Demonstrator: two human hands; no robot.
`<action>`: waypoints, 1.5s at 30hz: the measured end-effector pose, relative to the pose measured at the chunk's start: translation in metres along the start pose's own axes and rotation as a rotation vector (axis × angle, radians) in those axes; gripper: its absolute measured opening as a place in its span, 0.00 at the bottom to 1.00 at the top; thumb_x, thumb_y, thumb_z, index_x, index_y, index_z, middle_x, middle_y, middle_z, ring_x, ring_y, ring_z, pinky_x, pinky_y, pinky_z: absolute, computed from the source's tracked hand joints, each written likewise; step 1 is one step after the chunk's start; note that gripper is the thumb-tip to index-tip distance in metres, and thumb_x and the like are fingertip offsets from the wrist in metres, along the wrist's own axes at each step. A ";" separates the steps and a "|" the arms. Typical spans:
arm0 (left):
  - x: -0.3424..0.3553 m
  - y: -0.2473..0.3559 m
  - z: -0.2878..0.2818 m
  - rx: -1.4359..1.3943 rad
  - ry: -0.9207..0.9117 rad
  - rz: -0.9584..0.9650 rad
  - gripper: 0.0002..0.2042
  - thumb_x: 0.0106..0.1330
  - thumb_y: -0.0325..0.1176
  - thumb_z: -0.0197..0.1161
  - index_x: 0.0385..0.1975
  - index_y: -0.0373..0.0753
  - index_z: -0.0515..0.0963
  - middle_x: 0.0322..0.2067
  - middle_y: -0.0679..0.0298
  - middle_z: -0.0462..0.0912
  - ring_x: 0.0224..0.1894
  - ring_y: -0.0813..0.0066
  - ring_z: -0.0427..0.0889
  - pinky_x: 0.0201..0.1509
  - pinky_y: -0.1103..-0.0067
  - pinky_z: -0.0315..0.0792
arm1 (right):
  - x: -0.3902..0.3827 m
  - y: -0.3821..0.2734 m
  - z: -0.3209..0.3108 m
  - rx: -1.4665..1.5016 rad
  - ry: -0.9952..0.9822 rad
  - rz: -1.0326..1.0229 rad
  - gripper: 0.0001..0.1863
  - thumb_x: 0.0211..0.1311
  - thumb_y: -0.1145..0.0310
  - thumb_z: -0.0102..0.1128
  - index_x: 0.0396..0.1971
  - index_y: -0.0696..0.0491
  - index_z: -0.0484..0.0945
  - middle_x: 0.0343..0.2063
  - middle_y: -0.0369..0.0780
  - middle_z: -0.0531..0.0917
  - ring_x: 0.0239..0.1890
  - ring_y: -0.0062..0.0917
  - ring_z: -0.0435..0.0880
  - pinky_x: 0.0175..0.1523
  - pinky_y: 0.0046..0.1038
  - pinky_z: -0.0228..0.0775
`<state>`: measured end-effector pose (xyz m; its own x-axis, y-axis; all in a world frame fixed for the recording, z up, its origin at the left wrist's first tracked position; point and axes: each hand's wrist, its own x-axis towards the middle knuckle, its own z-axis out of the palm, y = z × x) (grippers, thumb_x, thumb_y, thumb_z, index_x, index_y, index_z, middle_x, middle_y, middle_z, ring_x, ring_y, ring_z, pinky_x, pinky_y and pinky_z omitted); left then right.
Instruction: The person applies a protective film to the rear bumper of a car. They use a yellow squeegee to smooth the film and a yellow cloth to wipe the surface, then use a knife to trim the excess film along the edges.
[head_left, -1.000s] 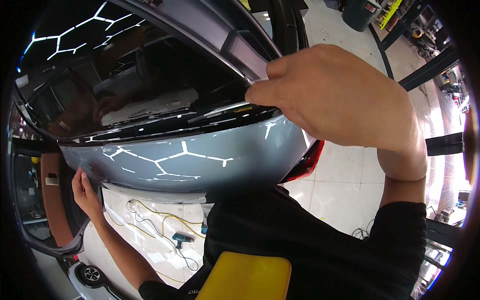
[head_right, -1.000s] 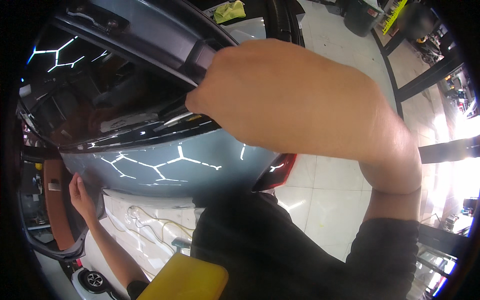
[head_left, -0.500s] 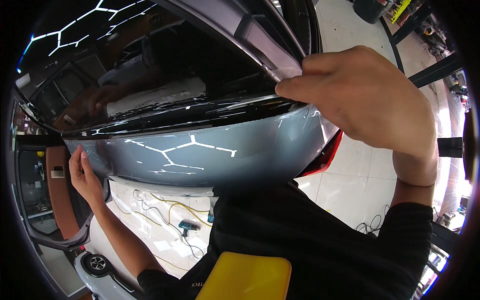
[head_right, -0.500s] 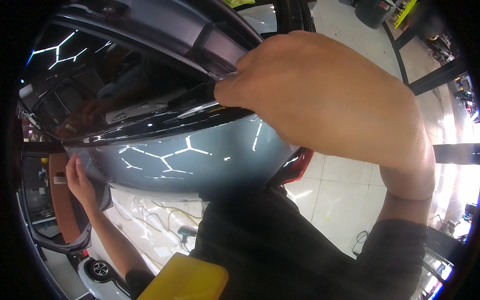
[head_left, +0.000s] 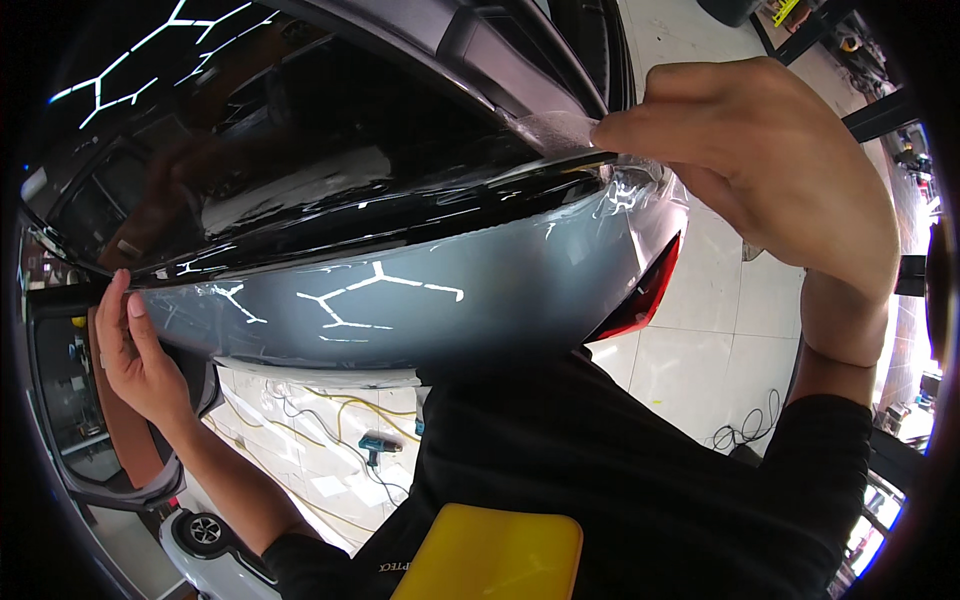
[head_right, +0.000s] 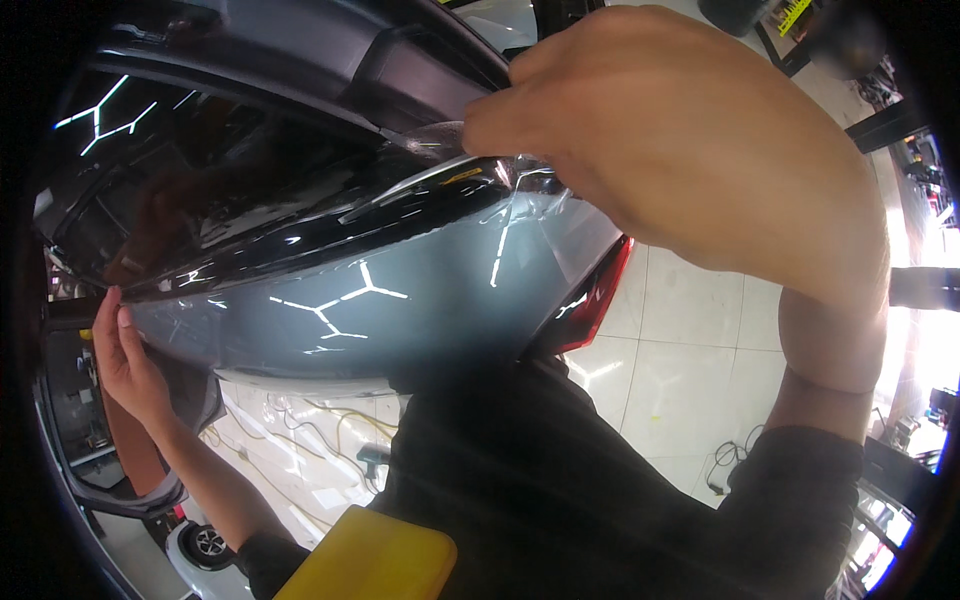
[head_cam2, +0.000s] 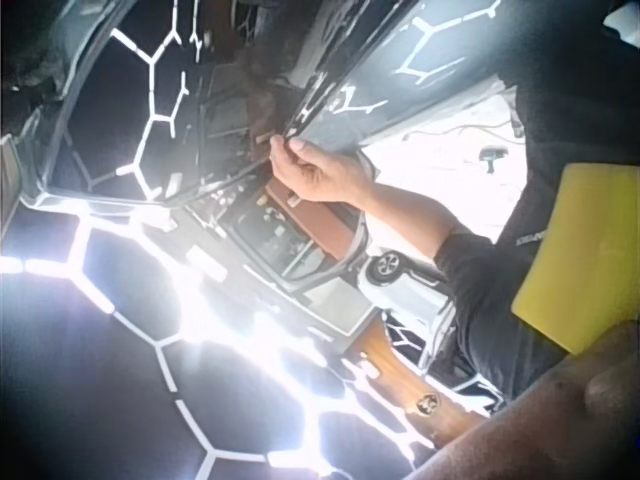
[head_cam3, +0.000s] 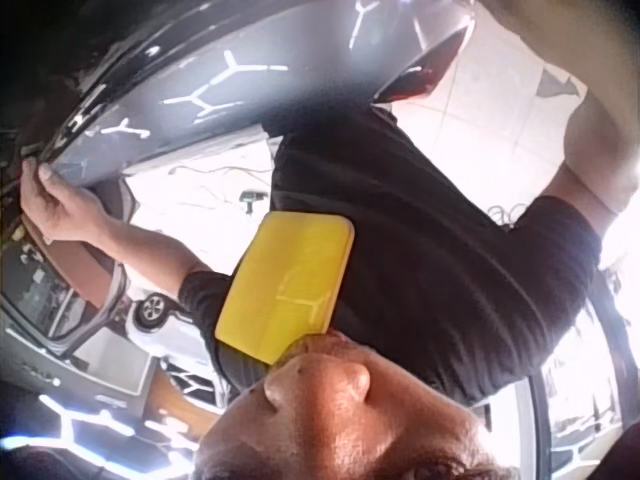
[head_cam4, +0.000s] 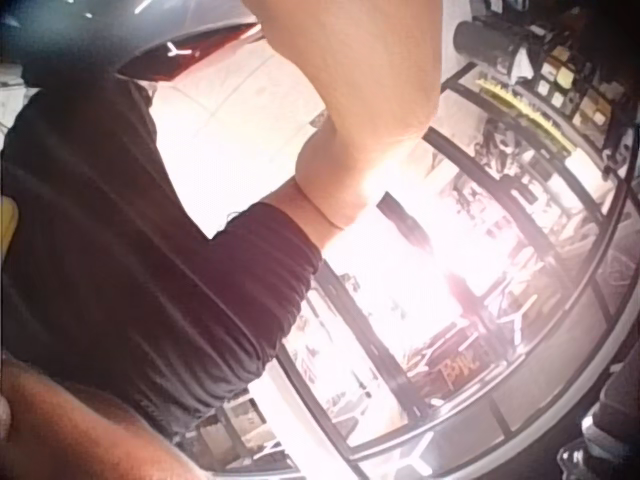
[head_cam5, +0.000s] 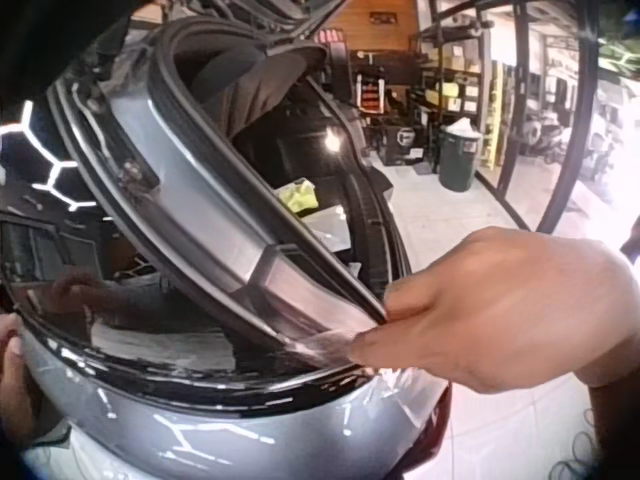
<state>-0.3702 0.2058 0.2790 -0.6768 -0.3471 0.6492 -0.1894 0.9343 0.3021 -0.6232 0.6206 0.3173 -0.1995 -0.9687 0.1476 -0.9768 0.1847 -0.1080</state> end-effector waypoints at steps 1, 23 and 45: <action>0.001 0.007 0.001 -0.014 0.003 0.027 0.14 0.75 0.29 0.56 0.55 0.31 0.77 0.52 0.57 0.81 0.55 0.72 0.78 0.60 0.80 0.68 | 0.002 -0.006 -0.005 -0.002 -0.032 0.056 0.16 0.50 0.82 0.64 0.42 0.60 0.83 0.26 0.45 0.79 0.23 0.32 0.80 0.24 0.30 0.65; 0.094 0.225 0.070 0.017 -0.523 0.927 0.14 0.63 0.22 0.63 0.48 0.37 0.83 0.40 0.58 0.83 0.42 0.68 0.81 0.46 0.76 0.74 | -0.023 0.009 -0.016 -0.099 -0.081 0.073 0.15 0.51 0.84 0.62 0.41 0.61 0.82 0.29 0.46 0.79 0.28 0.34 0.82 0.26 0.32 0.65; 0.148 0.317 0.114 0.100 -1.539 0.433 0.10 0.63 0.27 0.52 0.37 0.33 0.79 0.24 0.54 0.80 0.28 0.60 0.80 0.35 0.70 0.72 | -0.037 0.038 -0.006 -0.099 0.069 0.037 0.14 0.49 0.83 0.63 0.38 0.60 0.82 0.29 0.44 0.79 0.31 0.32 0.82 0.31 0.35 0.67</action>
<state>-0.6113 0.4602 0.3917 -0.7170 0.2835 -0.6368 0.1961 0.9587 0.2059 -0.6537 0.6647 0.3133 -0.2370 -0.9479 0.2126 -0.9709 0.2389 -0.0172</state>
